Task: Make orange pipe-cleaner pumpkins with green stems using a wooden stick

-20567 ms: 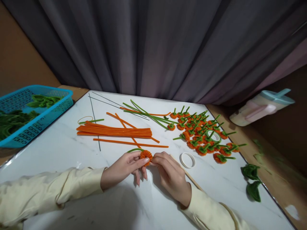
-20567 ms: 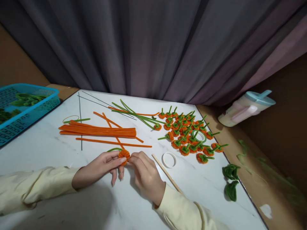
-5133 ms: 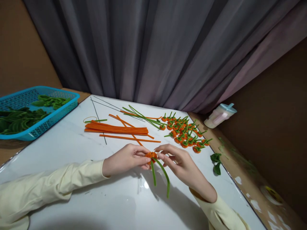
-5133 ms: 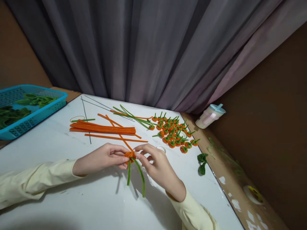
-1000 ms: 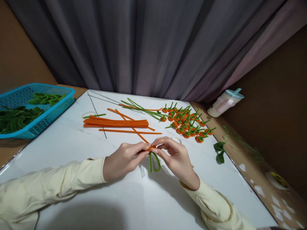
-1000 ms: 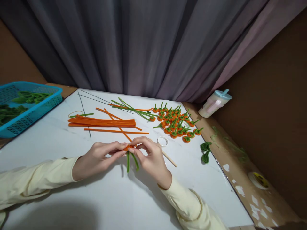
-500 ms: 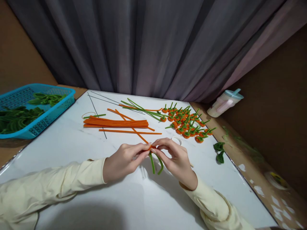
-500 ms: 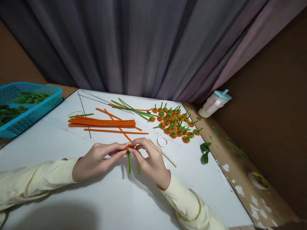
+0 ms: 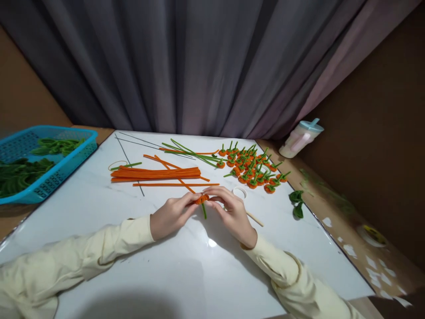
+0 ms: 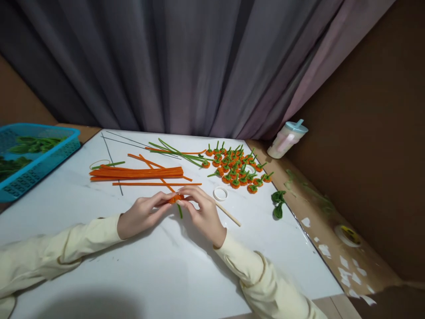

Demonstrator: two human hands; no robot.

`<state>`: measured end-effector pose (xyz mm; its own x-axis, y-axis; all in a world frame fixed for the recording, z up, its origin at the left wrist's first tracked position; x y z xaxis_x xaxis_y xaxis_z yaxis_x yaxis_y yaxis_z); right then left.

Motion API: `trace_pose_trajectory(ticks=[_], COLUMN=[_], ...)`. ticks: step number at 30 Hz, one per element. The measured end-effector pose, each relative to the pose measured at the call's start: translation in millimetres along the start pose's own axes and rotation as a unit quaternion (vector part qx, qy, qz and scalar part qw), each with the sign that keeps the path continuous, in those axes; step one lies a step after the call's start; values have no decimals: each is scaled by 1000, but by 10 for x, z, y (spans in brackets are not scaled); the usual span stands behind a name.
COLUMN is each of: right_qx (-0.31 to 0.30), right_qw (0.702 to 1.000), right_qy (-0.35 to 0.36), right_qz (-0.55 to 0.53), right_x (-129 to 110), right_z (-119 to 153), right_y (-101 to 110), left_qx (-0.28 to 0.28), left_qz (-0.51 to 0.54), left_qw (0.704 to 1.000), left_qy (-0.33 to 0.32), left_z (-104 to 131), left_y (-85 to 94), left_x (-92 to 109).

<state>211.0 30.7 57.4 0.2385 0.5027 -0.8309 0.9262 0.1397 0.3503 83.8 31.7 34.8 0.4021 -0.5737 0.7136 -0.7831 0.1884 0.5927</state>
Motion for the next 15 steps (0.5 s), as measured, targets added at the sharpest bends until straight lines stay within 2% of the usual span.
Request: trace_pose_trajectory(ticks=[3, 6, 8, 11, 13, 15], right_qx=[11, 18, 28, 42, 37, 21], right_qw=[999, 995, 989, 977, 972, 971], right_qy=[28, 75, 109, 160, 179, 189], right_qz=[27, 64, 92, 133, 145, 146], right_x=[7, -22, -39, -51, -38, -17], right_z=[37, 81, 114, 166, 193, 209], right_y=[-58, -91, -81, -58, -66, -94], left_qx=[5, 11, 14, 13, -25, -76], left_qz=[44, 184, 293, 425, 467, 477], left_qw=[998, 978, 943, 873, 840, 827], left_qy=[33, 96, 156, 241, 274, 289], left_z=[30, 5, -14, -9, 14, 45], left_y=[-47, -46, -62, -150, -268, -386], left_x=[-108, -178, -252, -387, -431, -427])
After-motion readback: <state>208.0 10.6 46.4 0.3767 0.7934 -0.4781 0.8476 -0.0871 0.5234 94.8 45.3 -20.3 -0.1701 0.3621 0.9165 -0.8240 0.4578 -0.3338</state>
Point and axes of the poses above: each hand's wrist, its own z-axis away from the middle knuckle, its own y-axis out of the back of the hand, x = y × z, the point moved 8 cm from there along -z, towards the middle knuckle, and after that the axes turned 4 degrees about -y, right-handed, at the moved point
